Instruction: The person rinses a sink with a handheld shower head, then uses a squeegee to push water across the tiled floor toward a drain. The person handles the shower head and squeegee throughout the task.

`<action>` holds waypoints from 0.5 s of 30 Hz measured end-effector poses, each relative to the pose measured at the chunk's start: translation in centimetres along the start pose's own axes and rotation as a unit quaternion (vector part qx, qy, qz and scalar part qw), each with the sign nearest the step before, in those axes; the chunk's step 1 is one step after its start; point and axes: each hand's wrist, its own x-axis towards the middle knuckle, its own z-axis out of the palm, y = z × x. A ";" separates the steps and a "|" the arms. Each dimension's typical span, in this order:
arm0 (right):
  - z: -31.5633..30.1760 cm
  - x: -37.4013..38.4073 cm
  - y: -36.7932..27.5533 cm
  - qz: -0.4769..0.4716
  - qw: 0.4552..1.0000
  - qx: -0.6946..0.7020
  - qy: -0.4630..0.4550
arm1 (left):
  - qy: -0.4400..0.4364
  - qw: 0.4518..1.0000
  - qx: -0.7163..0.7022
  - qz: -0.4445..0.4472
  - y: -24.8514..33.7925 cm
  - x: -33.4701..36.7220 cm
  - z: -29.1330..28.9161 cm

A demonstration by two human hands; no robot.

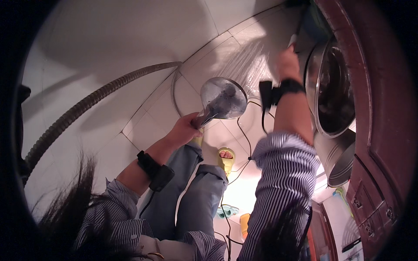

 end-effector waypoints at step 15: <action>2.5 -31.3 -2.4 0.209 0.791 0.556 -0.148 | 0.009 0.998 0.054 -0.014 -1.2 -5.4 0.4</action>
